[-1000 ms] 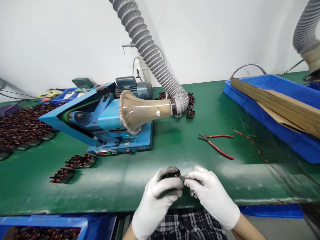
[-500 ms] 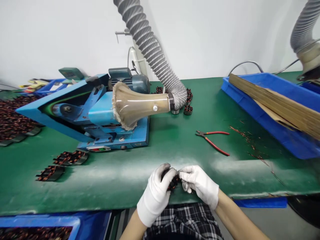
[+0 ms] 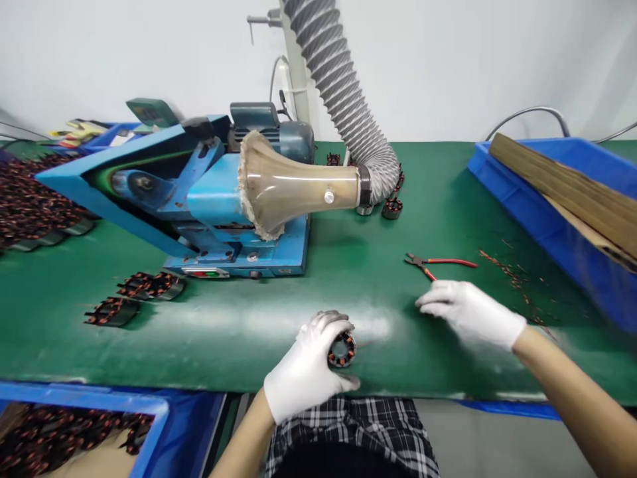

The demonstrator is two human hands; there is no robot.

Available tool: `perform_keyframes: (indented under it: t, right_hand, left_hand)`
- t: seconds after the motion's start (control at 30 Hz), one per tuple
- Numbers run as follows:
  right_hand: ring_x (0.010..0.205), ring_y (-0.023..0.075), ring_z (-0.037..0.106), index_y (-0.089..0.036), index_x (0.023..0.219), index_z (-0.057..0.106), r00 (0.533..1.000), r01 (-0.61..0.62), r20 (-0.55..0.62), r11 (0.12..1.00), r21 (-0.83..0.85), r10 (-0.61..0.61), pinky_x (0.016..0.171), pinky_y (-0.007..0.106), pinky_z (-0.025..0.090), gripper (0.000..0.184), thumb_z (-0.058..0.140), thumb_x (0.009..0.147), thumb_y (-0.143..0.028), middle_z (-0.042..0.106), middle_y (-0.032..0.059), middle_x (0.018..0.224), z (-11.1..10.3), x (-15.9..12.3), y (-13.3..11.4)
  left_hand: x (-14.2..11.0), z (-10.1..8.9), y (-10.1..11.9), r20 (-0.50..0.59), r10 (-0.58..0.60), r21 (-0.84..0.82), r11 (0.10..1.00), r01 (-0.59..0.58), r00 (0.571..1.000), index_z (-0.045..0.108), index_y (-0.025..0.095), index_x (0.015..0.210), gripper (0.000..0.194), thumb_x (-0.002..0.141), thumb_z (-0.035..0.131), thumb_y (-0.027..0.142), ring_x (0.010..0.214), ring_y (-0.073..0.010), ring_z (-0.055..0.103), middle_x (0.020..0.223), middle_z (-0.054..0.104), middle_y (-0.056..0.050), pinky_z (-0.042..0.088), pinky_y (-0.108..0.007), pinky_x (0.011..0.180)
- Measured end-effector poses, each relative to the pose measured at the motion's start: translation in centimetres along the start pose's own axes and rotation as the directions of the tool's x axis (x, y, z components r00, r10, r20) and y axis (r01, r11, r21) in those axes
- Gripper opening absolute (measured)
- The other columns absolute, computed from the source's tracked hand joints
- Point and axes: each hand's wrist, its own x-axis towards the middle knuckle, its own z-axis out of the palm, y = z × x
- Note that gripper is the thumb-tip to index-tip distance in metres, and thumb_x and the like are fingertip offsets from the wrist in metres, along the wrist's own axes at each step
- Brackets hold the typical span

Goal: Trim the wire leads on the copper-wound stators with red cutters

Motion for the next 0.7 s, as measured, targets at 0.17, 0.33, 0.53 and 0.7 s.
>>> perform_keyframes:
  t: [0.17, 0.33, 0.53, 0.7]
  right_hand:
    - [0.105, 0.0326, 0.047, -0.010, 0.122, 0.048, 0.834, -0.494, -0.439, 0.807, -0.324, 0.334, 0.088, 0.041, 0.037, 0.066, 0.056, 0.074, -0.055, 0.050, 0.0183, 0.119, 1.2, 1.4, 3.9]
    - [0.085, 0.0339, 0.055, -0.014, 0.106, 0.057, 0.705, -0.674, -0.439, 0.719, -0.169, 0.557, 0.071, 0.042, 0.040, 0.053, 0.046, 0.079, -0.057, 0.060, 0.0170, 0.089, 2.6, 2.6, 1.9]
    - [0.065, 0.0198, 0.056, -0.015, 0.103, 0.050, 0.683, -0.626, -0.106, 0.655, 0.423, 0.722, 0.062, 0.030, 0.044, 0.036, 0.043, 0.075, -0.037, 0.059, 0.0059, 0.075, 3.3, -1.5, -4.3]
    - [0.056, 0.0154, 0.046, -0.015, 0.083, 0.051, 0.764, -0.645, 0.552, 0.368, 0.669, 0.335, 0.056, 0.028, 0.041, 0.035, 0.048, 0.071, -0.047, 0.051, 0.0009, 0.064, 4.1, -5.2, -9.6]
  left_hand:
    - [0.7, 0.4, 2.6, 0.015, -0.042, 0.129, 0.991, 0.039, 0.999, 0.053, 0.024, 0.099, 0.023, 0.077, 0.056, 0.018, 0.113, -0.0251, 0.042, 0.123, 0.046, -0.005, 0.037, -0.043, 0.092]
    - [1.4, 1.5, 2.8, 0.072, -0.071, 0.248, 0.967, 0.051, 0.995, 0.057, 0.023, 0.093, 0.017, 0.089, 0.041, 0.022, 0.086, -0.0191, 0.052, 0.098, 0.056, -0.002, 0.041, -0.035, 0.075]
    - [1.6, 1.7, 2.6, 0.032, -0.102, 0.235, 0.968, 0.092, 0.994, 0.058, 0.022, 0.085, 0.017, 0.088, 0.041, 0.022, 0.079, -0.0188, 0.050, 0.082, 0.055, -0.002, 0.039, -0.032, 0.069]
    - [1.7, 1.8, 2.6, 0.027, -0.127, 0.220, 0.968, 0.118, 0.992, 0.058, 0.022, 0.084, 0.017, 0.088, 0.041, 0.023, 0.081, -0.0192, 0.050, 0.084, 0.054, -0.002, 0.039, -0.032, 0.072]
